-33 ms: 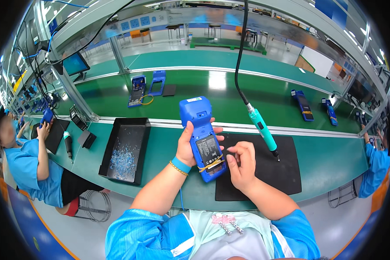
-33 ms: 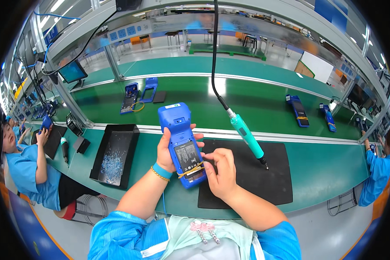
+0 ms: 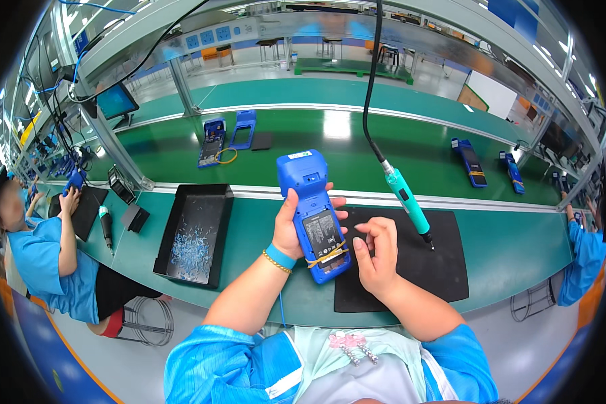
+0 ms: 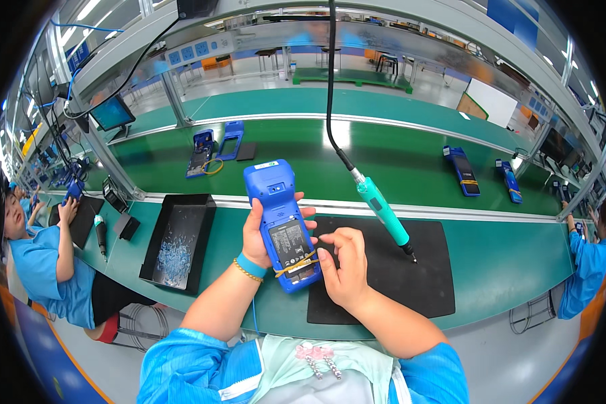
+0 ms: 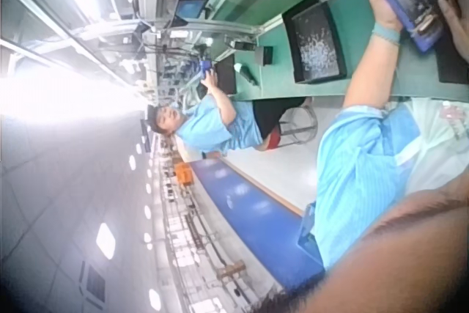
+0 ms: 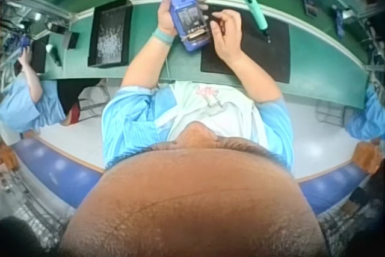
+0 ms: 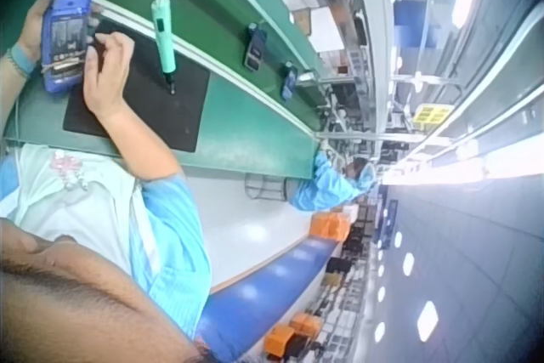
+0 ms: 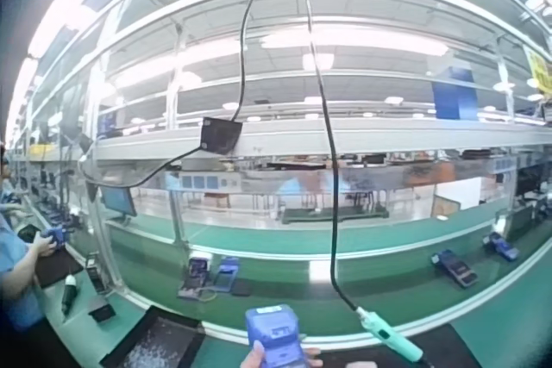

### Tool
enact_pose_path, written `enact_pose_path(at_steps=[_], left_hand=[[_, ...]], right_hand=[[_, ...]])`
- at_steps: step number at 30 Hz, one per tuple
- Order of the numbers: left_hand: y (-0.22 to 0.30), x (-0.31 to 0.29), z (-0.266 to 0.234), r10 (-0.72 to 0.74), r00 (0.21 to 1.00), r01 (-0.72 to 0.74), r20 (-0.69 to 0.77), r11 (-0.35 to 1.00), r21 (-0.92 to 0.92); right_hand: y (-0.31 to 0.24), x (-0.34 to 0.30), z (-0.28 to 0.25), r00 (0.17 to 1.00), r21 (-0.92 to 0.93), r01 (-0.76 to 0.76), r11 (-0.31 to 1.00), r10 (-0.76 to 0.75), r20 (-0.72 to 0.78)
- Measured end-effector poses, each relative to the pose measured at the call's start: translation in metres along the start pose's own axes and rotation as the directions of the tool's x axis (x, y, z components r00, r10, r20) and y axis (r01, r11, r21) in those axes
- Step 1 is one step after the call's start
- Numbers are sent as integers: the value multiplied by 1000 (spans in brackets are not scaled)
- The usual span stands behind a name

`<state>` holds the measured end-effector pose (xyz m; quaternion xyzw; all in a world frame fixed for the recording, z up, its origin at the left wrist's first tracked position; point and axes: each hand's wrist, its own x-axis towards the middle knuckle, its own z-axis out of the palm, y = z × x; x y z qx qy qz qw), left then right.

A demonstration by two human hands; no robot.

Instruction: The person screws components into a handheld electronic device with an electric screwdriver.

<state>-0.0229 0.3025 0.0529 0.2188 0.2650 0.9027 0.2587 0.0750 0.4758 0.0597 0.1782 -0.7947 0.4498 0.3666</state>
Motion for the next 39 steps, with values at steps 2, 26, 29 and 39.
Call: enact_pose_path(at_steps=[2, 26, 29, 39], left_hand=[[-1, 3, 0, -33, 999, 33, 25, 999, 1], [-32, 2, -1, -117, 979, 185, -166, 850, 492], [-29, 6, 2, -2, 941, 214, -337, 777, 593], [-36, 6, -12, 61, 996, 78, -70, -126, 989]], right_hand=[[6, 1, -1, 1000, 12, -17, 1000, 17, -12], [42, 10, 4, 652, 479, -755, 448, 595, 470], [45, 24, -16, 628, 136, -758, 638, 656, 417], [36, -8, -48, 622, -146, -735, 662, 745, 241]])
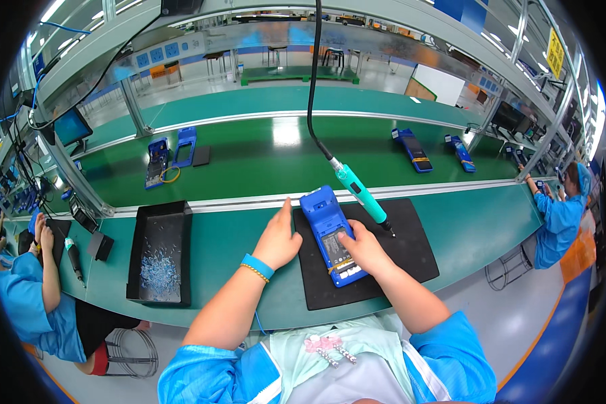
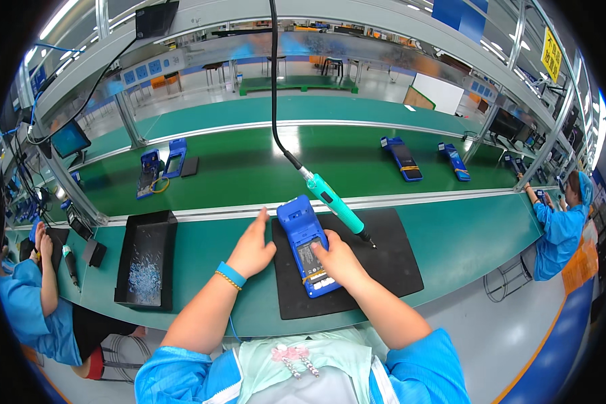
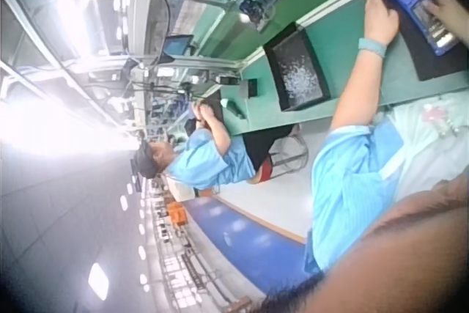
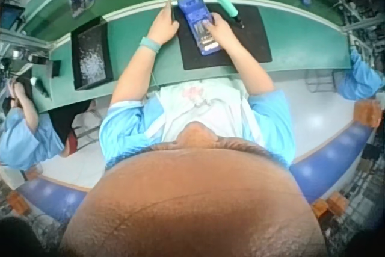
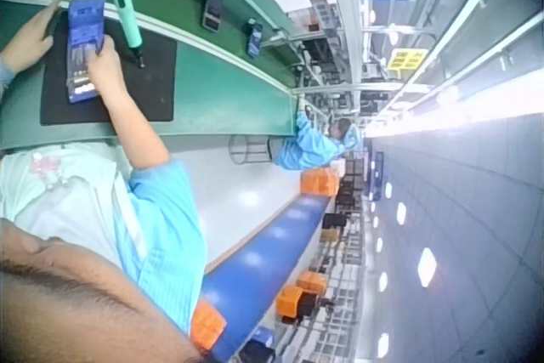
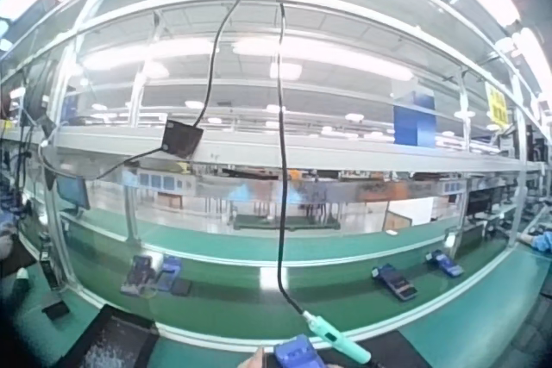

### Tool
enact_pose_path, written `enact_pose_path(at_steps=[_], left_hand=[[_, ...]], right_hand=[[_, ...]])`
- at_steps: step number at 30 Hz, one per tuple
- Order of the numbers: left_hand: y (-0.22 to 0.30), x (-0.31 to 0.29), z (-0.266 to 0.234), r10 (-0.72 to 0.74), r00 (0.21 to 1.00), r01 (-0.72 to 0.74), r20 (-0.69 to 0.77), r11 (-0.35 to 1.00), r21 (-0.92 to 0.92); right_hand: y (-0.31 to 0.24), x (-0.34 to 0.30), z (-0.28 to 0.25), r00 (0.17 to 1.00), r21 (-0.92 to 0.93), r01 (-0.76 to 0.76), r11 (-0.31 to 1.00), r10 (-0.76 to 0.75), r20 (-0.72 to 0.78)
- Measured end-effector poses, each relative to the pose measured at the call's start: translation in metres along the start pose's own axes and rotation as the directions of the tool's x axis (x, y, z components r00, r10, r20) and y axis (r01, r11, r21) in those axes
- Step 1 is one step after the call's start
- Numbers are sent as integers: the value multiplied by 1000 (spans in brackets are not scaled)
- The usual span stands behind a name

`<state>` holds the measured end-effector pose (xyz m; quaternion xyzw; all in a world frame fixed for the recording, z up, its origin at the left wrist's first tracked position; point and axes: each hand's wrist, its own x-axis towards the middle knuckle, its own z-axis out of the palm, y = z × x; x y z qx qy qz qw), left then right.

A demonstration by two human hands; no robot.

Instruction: The person screws components into a handheld electronic device with an electric screwdriver.

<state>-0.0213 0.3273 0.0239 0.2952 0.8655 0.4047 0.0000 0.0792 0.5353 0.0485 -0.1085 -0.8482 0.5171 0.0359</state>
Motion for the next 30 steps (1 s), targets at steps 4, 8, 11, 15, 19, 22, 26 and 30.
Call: enact_pose_path(at_steps=[4, 8, 11, 15, 19, 22, 26, 30], left_hand=[[-1, 1, 5, 106, 992, -114, 66, 985, 131], [-3, -9, 7, 85, 995, -90, 45, 987, 130], [19, -20, 4, 88, 995, -94, 49, 986, 139], [31, -22, 5, 119, 990, -129, 81, 982, 137], [36, -23, 5, 97, 989, -108, 108, 989, 103], [40, -24, 4, 117, 988, -125, 105, 989, 80], [33, -24, -4, 53, 998, -56, 30, 991, 121], [34, -23, -11, -13, 997, 8, 80, 998, 70]], right_hand=[[-25, -33, -6, 992, -559, 58, 827, -111, -61], [-22, -65, -33, 925, -682, 166, 712, -353, -143], [6, -64, -78, 816, -678, -7, 735, -388, -428], [70, -49, -110, 822, -663, -311, 681, -157, -547], [89, -41, -108, 754, -616, -354, 704, -174, -633], [88, -36, -96, 770, -610, -233, 757, -239, -591], [60, -33, -72, 859, -647, -220, 730, -170, -483], [26, -16, -65, 864, -612, 21, 790, -323, -387]])
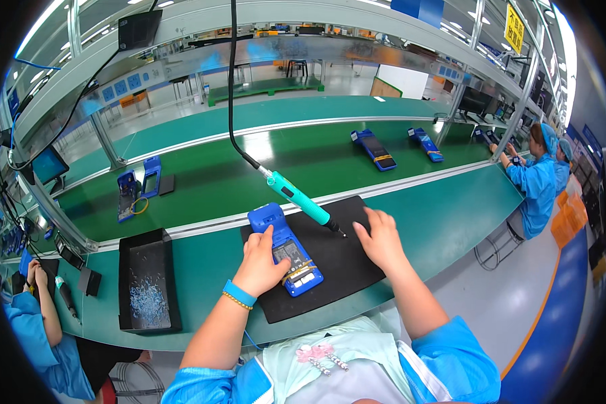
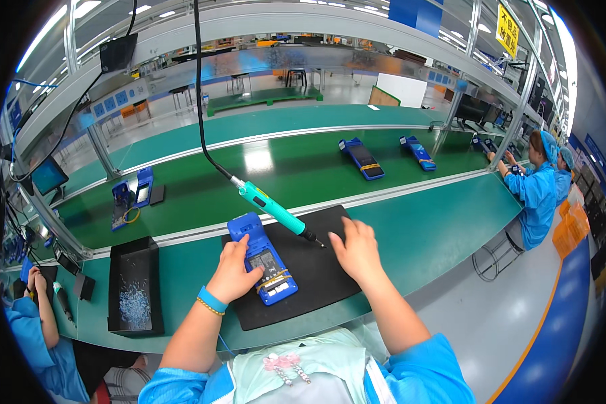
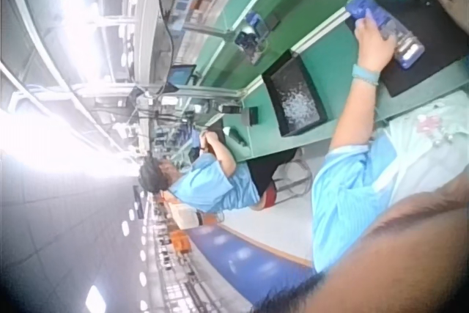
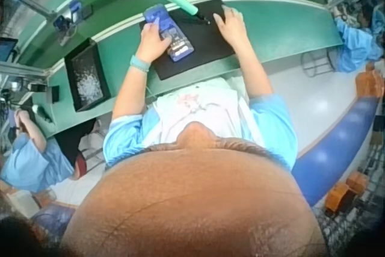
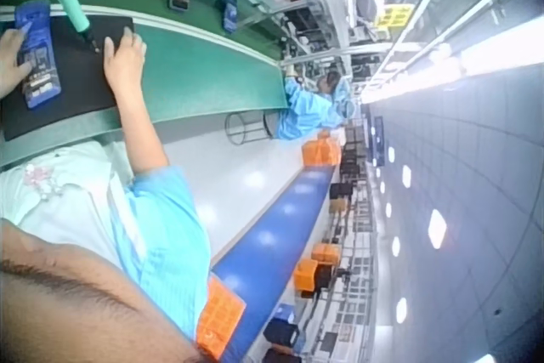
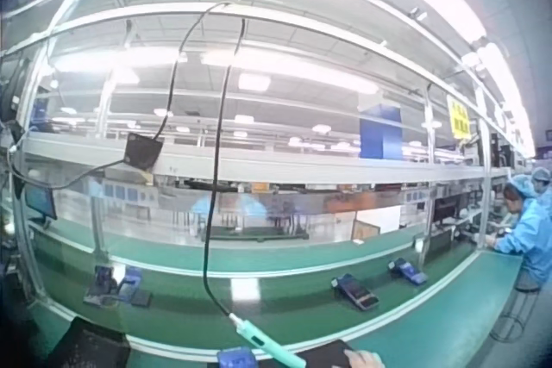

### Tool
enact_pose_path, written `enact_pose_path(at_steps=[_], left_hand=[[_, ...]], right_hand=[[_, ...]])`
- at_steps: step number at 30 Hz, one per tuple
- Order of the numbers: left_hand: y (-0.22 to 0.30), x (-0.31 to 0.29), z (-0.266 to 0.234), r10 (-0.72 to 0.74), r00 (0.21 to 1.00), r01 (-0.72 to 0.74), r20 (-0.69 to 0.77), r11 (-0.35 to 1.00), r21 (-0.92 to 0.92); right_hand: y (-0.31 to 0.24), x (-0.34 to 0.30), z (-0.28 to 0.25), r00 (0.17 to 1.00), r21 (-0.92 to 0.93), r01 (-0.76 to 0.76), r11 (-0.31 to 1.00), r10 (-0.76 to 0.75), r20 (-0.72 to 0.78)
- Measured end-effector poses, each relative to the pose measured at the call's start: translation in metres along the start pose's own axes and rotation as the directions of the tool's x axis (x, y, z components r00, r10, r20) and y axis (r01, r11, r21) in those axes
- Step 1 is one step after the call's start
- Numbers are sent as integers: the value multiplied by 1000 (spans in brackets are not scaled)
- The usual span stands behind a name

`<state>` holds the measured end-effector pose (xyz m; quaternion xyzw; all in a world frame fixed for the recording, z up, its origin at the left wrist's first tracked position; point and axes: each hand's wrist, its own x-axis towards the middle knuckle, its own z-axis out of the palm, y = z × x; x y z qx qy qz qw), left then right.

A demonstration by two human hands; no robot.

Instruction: The person screws components into a handheld electronic device with an electric screwdriver.

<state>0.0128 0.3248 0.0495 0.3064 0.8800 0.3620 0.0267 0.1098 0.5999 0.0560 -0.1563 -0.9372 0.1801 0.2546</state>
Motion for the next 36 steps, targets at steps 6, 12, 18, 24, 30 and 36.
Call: enact_pose_path(at_steps=[6, 12, 18, 24, 30, 36], left_hand=[[11, -4, -17, -34, 992, 20, 123, 993, 118], [19, -12, -31, 39, 943, -110, 332, 974, 199], [22, -15, -21, 50, 969, -108, 241, 967, 233], [17, -9, -19, 129, 966, -161, 224, 978, 132], [14, -13, -13, 168, 966, -197, 195, 970, 143], [17, -16, -13, 156, 965, -190, 211, 970, 153]], right_hand=[[-69, 49, 11, 928, 418, 222, 881, -322, 186], [-77, 59, 32, 940, 387, 113, 915, -225, 257], [-83, 59, 20, 943, 699, -12, 715, -224, 244], [-86, 58, -7, 893, 955, -241, -172, -424, 149], [-69, 61, -22, 893, 971, -213, -106, -425, 149], [-66, 63, -36, 898, 965, -213, -152, -419, 132]])
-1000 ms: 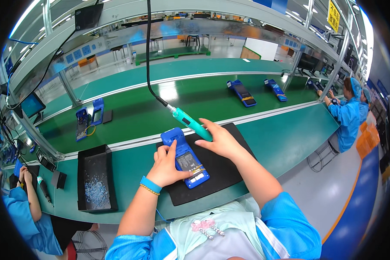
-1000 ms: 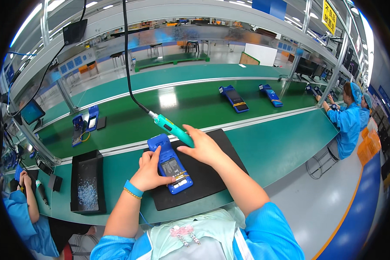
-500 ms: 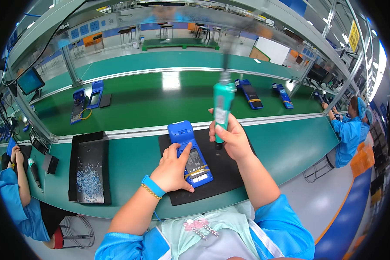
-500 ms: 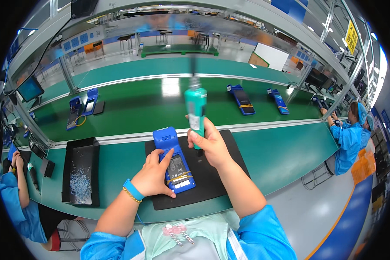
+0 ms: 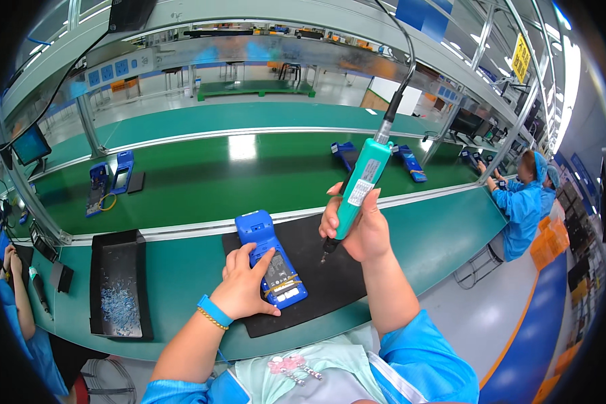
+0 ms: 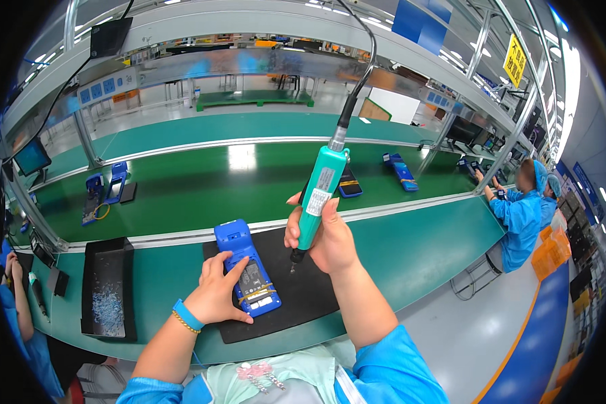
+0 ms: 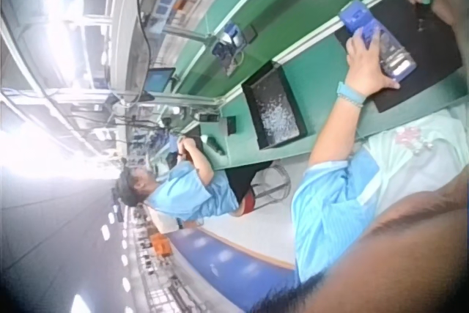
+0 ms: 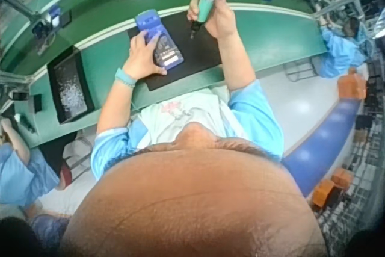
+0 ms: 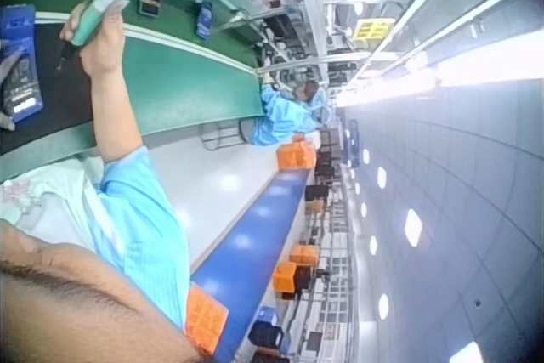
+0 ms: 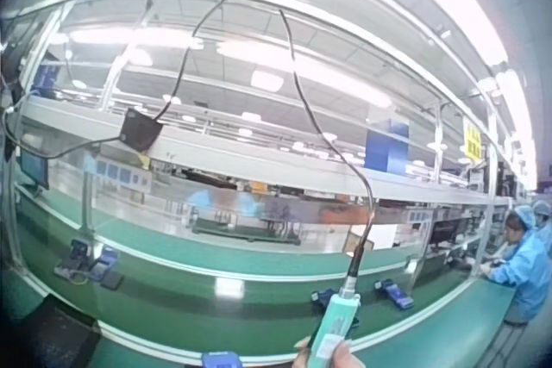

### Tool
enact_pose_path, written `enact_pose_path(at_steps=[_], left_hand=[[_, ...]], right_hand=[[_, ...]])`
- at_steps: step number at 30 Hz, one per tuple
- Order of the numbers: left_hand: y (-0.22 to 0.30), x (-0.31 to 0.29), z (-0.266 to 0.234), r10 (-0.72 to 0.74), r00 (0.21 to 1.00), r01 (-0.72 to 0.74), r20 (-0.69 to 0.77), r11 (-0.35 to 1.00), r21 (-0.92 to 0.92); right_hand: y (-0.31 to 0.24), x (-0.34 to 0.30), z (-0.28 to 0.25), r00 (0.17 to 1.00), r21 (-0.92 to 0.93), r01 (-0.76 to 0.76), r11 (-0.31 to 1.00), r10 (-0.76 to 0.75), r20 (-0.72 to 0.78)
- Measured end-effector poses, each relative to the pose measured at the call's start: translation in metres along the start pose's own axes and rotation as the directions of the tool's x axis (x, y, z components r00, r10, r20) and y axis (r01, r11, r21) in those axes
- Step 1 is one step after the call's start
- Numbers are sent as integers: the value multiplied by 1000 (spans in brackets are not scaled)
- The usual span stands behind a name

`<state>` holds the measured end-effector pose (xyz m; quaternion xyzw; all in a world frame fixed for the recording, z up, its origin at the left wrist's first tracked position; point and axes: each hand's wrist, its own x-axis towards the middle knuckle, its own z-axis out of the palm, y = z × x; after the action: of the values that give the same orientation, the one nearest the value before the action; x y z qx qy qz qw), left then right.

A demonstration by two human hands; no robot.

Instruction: The person screws components into a handheld electronic device with an electric screwdriver.

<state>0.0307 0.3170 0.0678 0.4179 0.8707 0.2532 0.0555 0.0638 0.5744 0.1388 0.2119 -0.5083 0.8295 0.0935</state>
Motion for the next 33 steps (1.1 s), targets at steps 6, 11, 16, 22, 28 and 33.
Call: enact_pose_path(at_steps=[6, 11, 16, 22, 28, 33], left_hand=[[12, 5, -7, 112, 989, -114, -93, 993, -15], [23, 7, -4, 193, 961, -193, -201, 981, 21], [45, -12, 22, 396, 890, -386, -226, 918, 91], [52, -12, 37, 390, 905, -312, -168, 879, 360], [43, -16, 42, 280, 950, -224, -140, 921, 320], [38, -16, 48, 301, 944, -242, -135, 910, 336]], right_hand=[[-11, 7, -8, 979, -42, 93, 995, -84, 184], [17, 5, -8, 957, 161, 125, 979, -162, 240], [28, -3, 0, 986, 86, 115, 990, -124, 109], [39, -11, 3, 998, -92, 33, 995, -28, 58], [52, -12, 3, 997, -11, 61, 998, -60, 49], [53, -14, 1, 992, -74, 73, 995, -65, 106]])
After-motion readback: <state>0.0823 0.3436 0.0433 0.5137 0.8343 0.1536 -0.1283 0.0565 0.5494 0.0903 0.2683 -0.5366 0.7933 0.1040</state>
